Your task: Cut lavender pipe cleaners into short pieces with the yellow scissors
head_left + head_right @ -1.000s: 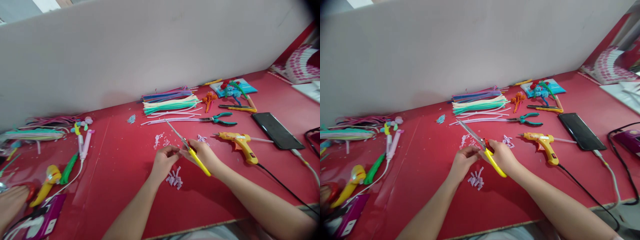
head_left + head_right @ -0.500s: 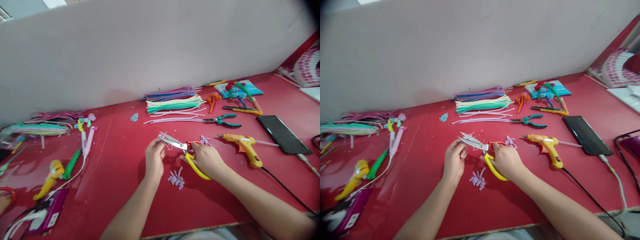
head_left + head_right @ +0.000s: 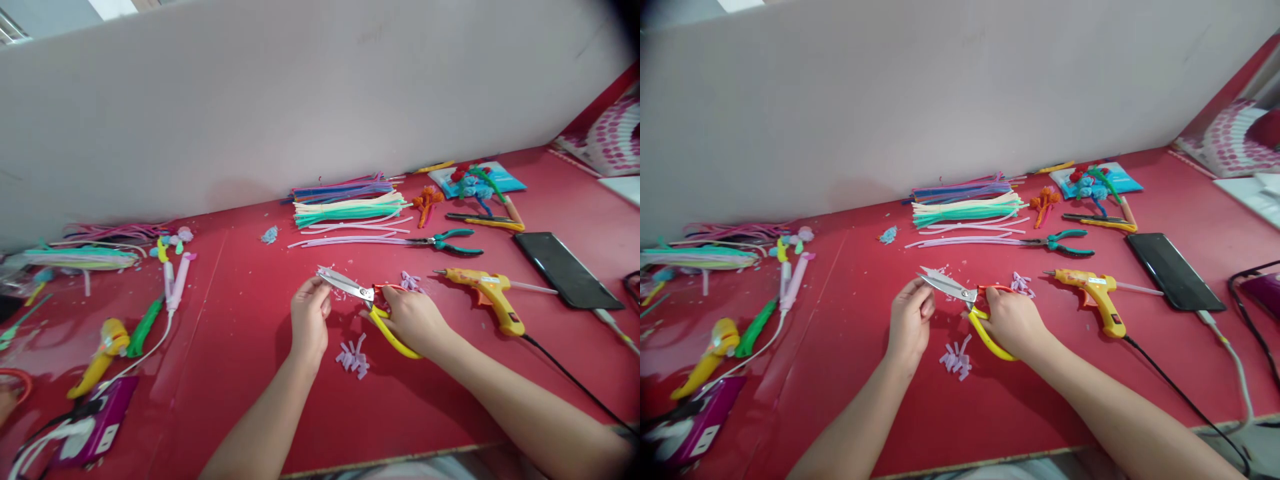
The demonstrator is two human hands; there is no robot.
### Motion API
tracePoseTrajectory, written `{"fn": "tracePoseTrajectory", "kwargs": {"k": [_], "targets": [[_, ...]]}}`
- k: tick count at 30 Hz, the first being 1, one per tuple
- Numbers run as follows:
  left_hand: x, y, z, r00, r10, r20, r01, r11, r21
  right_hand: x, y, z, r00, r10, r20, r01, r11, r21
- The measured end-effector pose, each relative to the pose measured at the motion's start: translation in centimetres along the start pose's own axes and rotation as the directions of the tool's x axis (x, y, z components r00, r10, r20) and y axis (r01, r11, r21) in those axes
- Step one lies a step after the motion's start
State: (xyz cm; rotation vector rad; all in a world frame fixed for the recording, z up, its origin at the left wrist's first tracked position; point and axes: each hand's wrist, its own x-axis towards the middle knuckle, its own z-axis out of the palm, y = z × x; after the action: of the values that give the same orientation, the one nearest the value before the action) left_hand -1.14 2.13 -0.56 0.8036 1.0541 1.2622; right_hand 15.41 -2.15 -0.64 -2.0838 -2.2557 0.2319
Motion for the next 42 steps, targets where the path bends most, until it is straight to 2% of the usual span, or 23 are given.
{"fn": "tracePoseTrajectory", "kwargs": {"k": [20, 27, 33, 36, 38, 40, 42], "targets": [[-0.1, 0.2, 0.1, 1.0, 0.017, -0.002, -0.017, 1.0, -0.009, -0.1, 0.1, -0.2, 1.0, -0.007, 0.009, 0.007, 1.0, 0.003], [-0.1, 0.5, 0.3, 1.0, 0.018, 0.003, -0.018, 0.999, 0.035, 0.0, 0.2, -0.8, 0.999, 0.042, 0.029, -0.043, 0.999, 0.029], [-0.1, 0.5, 0.4, 0.999, 0.001, 0.054, -0.003, 0.999, 0.046, 0.1, 0.4, -1.5, 0.991, 0.114, -0.07, -0.106, 0.989, 0.108], [-0.2, 0.5, 0.5, 0.994, -0.029, 0.109, 0.022, 0.998, 0.062, 0.4, 0.8, -1.7, 0.989, 0.136, -0.061, -0.122, 0.974, 0.189], [-0.3, 0.4, 0.6, 0.986, -0.064, 0.152, 0.051, 0.995, 0.088, 0.6, 0.9, -1.7, 0.99, 0.137, -0.033, -0.121, 0.945, 0.303], [-0.5, 0.3, 0.8, 0.972, -0.122, 0.203, 0.097, 0.987, 0.129, 0.7, 0.8, -1.9, 0.993, 0.119, -0.003, -0.104, 0.88, 0.463], [-0.8, 0.2, 1.0, 0.94, -0.202, 0.274, 0.156, 0.971, 0.179, 0.7, 0.5, -2.2, 0.997, 0.071, 0.021, -0.068, 0.766, 0.639]]}}
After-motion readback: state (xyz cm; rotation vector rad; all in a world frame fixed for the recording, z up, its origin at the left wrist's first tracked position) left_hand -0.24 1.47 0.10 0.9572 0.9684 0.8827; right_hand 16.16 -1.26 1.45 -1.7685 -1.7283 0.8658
